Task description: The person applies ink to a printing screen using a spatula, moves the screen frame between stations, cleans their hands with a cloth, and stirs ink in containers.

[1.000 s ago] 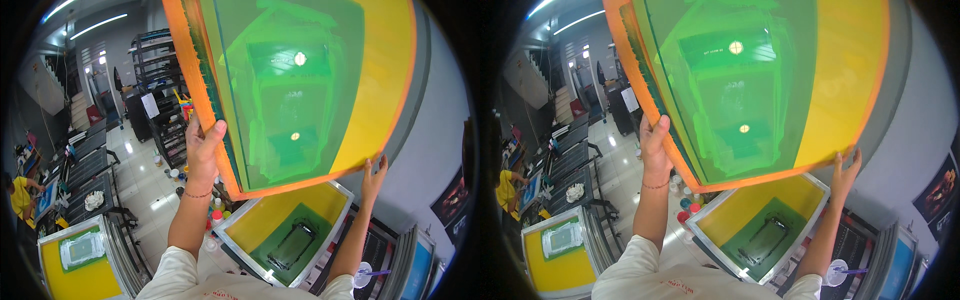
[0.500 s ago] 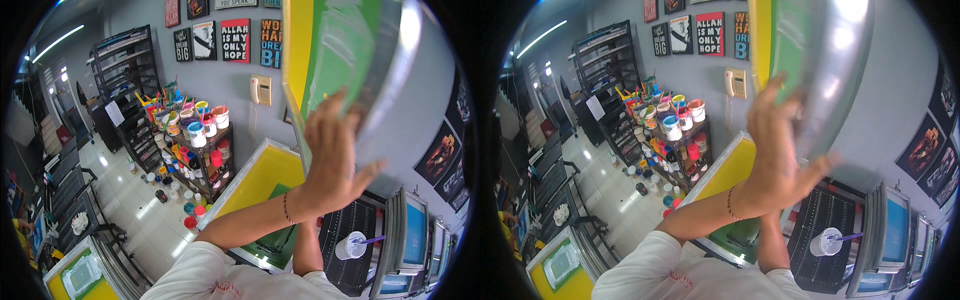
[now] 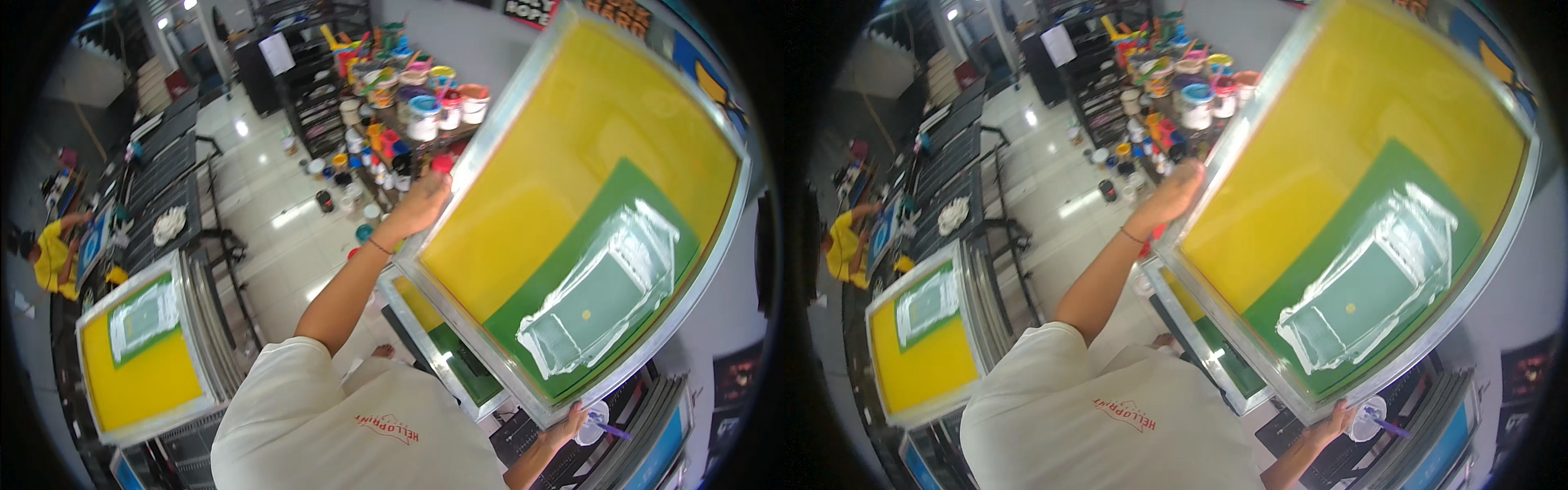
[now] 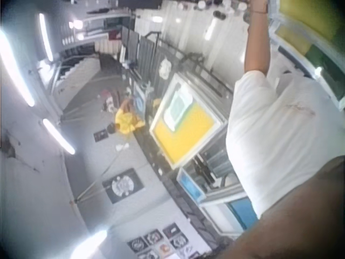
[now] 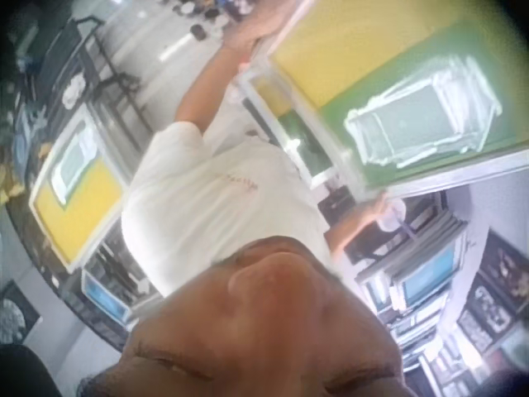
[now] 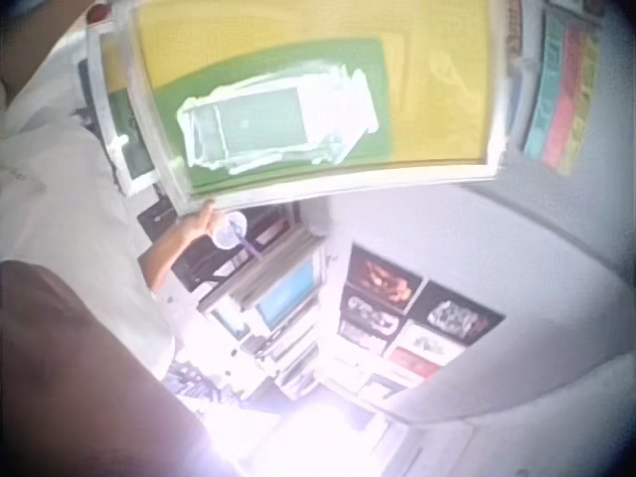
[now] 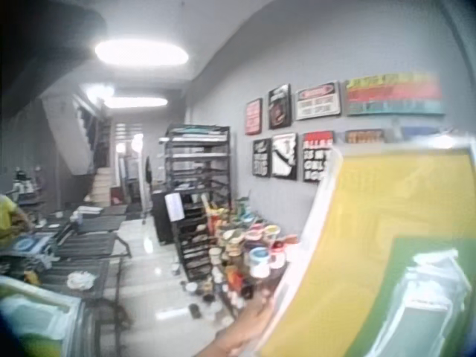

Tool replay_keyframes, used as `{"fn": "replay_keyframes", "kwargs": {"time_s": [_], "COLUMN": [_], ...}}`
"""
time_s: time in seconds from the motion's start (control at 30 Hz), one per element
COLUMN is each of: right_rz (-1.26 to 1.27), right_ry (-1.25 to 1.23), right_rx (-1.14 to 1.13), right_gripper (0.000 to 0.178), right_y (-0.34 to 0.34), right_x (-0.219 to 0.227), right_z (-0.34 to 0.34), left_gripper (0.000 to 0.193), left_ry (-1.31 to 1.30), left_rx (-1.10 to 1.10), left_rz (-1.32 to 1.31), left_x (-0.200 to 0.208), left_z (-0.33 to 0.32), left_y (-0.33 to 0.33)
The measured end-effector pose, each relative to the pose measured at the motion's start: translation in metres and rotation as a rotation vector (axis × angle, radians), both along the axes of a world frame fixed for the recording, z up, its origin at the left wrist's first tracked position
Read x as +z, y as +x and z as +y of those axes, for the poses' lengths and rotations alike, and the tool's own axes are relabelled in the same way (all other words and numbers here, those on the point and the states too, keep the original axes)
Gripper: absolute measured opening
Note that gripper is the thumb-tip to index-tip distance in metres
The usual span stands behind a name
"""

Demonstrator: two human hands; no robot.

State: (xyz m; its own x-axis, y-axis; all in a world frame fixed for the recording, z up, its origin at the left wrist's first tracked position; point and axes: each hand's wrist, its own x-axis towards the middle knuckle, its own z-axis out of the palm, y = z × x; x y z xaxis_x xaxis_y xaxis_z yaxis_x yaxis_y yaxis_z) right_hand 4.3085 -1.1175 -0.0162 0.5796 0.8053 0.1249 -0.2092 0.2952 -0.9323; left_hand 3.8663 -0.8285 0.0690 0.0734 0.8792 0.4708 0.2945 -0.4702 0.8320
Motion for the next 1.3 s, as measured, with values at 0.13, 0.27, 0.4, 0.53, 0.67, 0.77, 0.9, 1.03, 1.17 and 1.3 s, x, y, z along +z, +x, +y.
{"fn": "replay_keyframes", "kwargs": {"time_s": [0.13,0.27,0.4,0.53,0.67,0.77,0.9,1.03,1.17,1.3], "right_rz": [0.006,0.036,0.045,0.022,-0.039,-0.108,-0.248,-0.434,-0.898,-0.826], "right_ry": [-0.274,-0.339,-0.44,-0.457,-0.535,-0.59,-0.769,-0.844,-1.061,-1.186], "right_rx": [-0.034,0.052,0.054,0.126,0.108,0.15,0.102,0.036,0.05,0.068], "right_gripper": [0.067,0.081,0.089,0.09,0.092,0.095,0.1,0.102,0.1,0.099], "right_y": [0.001,0.012,0.012,0.006,-0.002,0.004,0.008,-0.016,0.018,0.016], "right_x": [-0.022,-0.068,-0.082,-0.078,-0.073,-0.079,-0.084,-0.072,-0.086,-0.081], "right_z": [-0.008,-0.018,-0.024,-0.022,-0.019,-0.02,-0.016,-0.01,-0.007,-0.001], "left_gripper": [0.058,0.065,0.068,0.069,0.071,0.07,0.067,0.066,0.063,0.059], "left_ry": [-0.235,-0.548,-0.668,-0.665,-0.685,-0.707,-0.725,-0.678,-0.552,-0.466], "left_rx": [0.139,0.313,0.337,0.341,0.318,0.289,0.266,0.278,0.266,0.271], "left_rz": [-0.023,0.158,0.238,0.273,0.254,0.239,0.231,0.192,0.231,0.334], "left_x": [-0.071,-0.092,-0.111,-0.119,-0.119,-0.11,-0.098,-0.115,-0.128,-0.13], "left_z": [-0.009,-0.022,-0.02,-0.022,-0.023,-0.021,-0.022,-0.014,-0.009,-0.009], "left_y": [0.023,0.032,0.043,0.048,0.051,0.052,0.051,0.054,0.057,0.049]}}
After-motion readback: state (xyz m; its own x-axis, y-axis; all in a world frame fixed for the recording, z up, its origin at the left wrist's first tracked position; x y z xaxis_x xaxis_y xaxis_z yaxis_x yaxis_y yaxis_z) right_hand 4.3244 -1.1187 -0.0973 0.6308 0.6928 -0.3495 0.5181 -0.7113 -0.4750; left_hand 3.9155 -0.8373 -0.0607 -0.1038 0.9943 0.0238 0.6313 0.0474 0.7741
